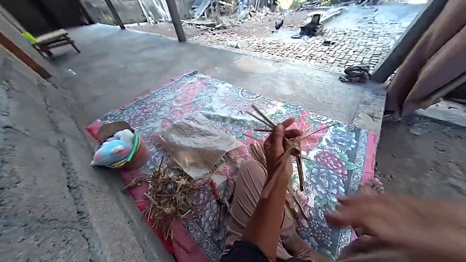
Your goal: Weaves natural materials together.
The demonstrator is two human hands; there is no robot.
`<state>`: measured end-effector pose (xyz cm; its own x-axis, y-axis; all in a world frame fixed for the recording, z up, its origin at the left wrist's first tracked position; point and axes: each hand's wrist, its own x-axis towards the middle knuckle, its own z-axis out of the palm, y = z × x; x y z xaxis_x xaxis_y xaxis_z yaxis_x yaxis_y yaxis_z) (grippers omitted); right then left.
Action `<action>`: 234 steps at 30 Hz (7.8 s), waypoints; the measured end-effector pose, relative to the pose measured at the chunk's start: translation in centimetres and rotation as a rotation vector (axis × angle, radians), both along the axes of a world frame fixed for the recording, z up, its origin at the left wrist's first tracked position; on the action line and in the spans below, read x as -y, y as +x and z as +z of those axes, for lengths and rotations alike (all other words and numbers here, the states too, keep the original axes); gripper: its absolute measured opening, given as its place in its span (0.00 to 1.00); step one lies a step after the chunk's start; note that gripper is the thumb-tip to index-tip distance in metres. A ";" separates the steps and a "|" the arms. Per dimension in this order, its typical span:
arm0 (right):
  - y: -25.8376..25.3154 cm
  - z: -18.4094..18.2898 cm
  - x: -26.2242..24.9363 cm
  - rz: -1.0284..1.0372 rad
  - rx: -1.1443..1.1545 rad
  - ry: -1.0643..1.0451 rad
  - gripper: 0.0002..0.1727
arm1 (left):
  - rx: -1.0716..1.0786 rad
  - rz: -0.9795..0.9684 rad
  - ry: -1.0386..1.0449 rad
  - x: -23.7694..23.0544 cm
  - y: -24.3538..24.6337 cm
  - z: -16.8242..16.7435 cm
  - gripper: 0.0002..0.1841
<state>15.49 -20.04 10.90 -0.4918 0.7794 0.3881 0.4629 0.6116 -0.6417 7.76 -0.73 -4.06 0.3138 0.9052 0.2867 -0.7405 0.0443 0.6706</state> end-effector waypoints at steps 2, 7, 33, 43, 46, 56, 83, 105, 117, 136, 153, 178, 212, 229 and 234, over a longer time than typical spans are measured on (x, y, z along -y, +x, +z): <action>3.0 -1.8 -4.3 -0.089 0.096 0.103 0.22 | 0.095 -0.092 -0.093 -0.6 -0.5 -0.2 0.24; 3.3 -5.3 -10.2 -0.438 0.381 0.185 0.14 | 0.224 -0.206 -0.356 -1.3 -0.8 -0.7 0.21; 2.2 -9.0 -16.6 -0.685 0.324 -0.061 0.09 | -0.221 -0.009 0.359 -4.7 -2.7 -5.6 0.16; 1.4 -9.4 -17.3 -0.610 0.066 -0.111 0.11 | 0.023 -0.068 0.238 -5.0 -3.3 -6.0 0.06; 1.6 -9.2 -17.2 -0.581 0.028 -0.156 0.10 | 0.044 -0.062 0.304 -5.1 -3.4 -6.1 0.06; 1.5 -9.2 -17.2 -0.663 0.123 -0.114 0.07 | -0.060 -0.008 0.170 -4.4 -3.1 -5.2 0.10; 2.1 -8.2 -16.6 -0.473 0.025 -0.223 0.07 | 0.028 -0.218 0.249 -5.2 -3.6 -5.9 0.08; 3.1 -9.1 -16.5 -0.393 0.021 -0.088 0.04 | 0.080 -0.438 -0.017 -5.6 -3.8 -5.5 0.03; 5.0 -8.6 -14.2 -0.487 0.182 0.146 0.05 | -0.074 -0.412 0.009 -3.1 -1.5 -4.0 0.10; 5.7 -8.8 -13.9 -0.438 0.013 -0.199 0.10 | -0.165 -0.257 0.279 -2.7 -1.5 -4.5 0.06; 3.9 -11.1 -16.1 -0.625 0.087 0.203 0.09 | 0.032 0.086 0.256 -3.1 0.4 -5.9 0.09; 7.0 -8.8 -14.2 -0.402 -0.198 -0.243 0.05 | 0.104 -0.096 0.308 -2.6 0.1 -5.6 0.06; 2.8 -9.9 -16.8 -0.412 -0.004 -0.200 0.08 | -0.029 -0.030 0.175 -4.1 -3.8 -6.7 0.09; 2.4 -10.1 -16.2 -0.466 0.091 -0.207 0.10 | -0.092 -0.087 0.199 -3.6 -3.8 -6.7 0.06; 2.5 -10.5 -16.0 -0.528 0.049 -0.202 0.10 | -0.146 0.014 0.291 -3.4 -3.7 -6.6 0.07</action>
<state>17.96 -4.01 0.42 -0.0286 0.9810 0.1921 0.7050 0.1561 -0.6918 4.03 2.69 -10.63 0.3584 0.7964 0.4871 -0.6350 -0.1745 0.7525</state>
